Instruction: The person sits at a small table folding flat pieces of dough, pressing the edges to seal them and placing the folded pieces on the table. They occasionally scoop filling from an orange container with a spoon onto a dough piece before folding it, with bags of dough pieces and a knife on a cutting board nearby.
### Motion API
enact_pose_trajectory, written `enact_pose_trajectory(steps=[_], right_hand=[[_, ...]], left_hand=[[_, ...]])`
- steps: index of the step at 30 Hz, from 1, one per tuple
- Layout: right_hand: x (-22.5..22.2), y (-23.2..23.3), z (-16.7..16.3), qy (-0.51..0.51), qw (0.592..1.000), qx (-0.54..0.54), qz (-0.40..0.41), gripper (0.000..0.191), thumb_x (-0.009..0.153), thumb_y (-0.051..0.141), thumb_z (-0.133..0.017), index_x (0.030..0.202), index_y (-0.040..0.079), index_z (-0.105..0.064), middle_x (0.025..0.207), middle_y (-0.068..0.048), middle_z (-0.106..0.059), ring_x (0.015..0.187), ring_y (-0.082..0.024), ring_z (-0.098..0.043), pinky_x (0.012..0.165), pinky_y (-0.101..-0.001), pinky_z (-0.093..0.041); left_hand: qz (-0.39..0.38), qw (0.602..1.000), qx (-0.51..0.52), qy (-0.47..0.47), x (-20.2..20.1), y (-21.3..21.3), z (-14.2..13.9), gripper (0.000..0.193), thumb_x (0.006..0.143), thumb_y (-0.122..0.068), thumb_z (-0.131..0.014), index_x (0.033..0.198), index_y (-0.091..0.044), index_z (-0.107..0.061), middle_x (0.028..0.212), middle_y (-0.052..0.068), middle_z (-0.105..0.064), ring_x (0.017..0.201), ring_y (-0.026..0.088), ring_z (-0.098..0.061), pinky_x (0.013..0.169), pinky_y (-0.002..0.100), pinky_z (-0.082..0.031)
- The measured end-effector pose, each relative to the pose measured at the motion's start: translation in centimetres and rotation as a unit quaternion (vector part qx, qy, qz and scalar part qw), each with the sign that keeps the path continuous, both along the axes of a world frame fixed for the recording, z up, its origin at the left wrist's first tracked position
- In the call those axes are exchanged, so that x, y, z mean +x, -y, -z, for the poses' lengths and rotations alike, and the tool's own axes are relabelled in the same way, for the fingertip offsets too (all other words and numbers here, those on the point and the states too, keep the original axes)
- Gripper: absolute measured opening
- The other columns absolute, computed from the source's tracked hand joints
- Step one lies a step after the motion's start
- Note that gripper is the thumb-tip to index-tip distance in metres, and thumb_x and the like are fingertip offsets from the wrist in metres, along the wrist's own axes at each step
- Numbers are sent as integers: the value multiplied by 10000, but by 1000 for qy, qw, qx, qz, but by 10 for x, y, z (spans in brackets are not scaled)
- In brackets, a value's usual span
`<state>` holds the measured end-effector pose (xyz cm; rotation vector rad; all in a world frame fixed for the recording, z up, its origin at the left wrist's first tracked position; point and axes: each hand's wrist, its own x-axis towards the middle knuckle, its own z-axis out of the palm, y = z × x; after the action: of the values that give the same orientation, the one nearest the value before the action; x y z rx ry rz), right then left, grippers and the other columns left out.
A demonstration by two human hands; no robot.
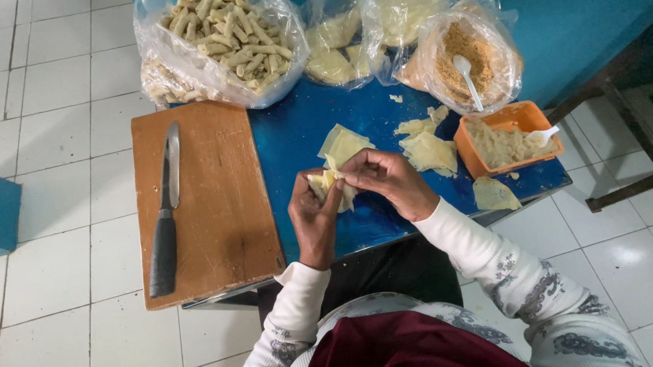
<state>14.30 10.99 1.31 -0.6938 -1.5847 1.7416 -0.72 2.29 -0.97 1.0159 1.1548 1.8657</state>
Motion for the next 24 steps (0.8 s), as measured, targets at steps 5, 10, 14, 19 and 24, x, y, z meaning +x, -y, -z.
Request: enact_pose_trajectory(steps=[5, 10, 14, 19, 24], right_hand=[[-4, 4, -8, -1, 999, 37, 16, 185, 961, 146, -724, 1087, 14, -691, 992, -32, -717, 886, -64, -676, 795, -232, -563], [-4, 2, -1, 65, 989, 117, 61, 146, 974, 144, -714, 1037, 12, -712, 951, -15, -727, 837, -43, -664, 755, -213, -557], [-4, -2, 9, 49, 992, 105, 53, 144, 1004, 153, -696, 1047, 15, -706, 971, -8, -700, 851, -41, -618, 769, -214, -528], [-2, -4, 13, -5, 999, -34, 5, 160, 1023, 205, -634, 1030, 51, -673, 991, 1, -682, 896, -61, -651, 791, -253, -574], [-1, -2, 15, -21, 999, -26, -17, 143, 1031, 192, -627, 1037, 56, -671, 1010, -4, -684, 904, -72, -651, 807, -261, -563]], left_hand=[[-28, 997, -13, -73, -1, 3, -3, 180, 947, -58, -746, 1063, -23, -613, 912, 31, -653, 780, 49, -591, 643, 223, -502], [-36, 995, -27, -85, -1, 4, -6, 192, 930, -58, -751, 1066, -21, -622, 885, 32, -664, 760, 49, -585, 624, 226, -494], [-28, 997, -28, -71, -1, 3, -3, 183, 938, -58, -745, 1067, -18, -622, 884, 31, -660, 757, 51, -583, 624, 227, -492], [27, 999, -19, 20, -2, 4, 0, 168, 978, -79, -697, 1102, -18, -602, 915, 36, -681, 787, 59, -619, 658, 223, -509], [41, 998, -36, 44, -2, 2, -2, 200, 961, -89, -717, 1080, -16, -574, 916, 48, -672, 773, 80, -639, 631, 237, -502]])
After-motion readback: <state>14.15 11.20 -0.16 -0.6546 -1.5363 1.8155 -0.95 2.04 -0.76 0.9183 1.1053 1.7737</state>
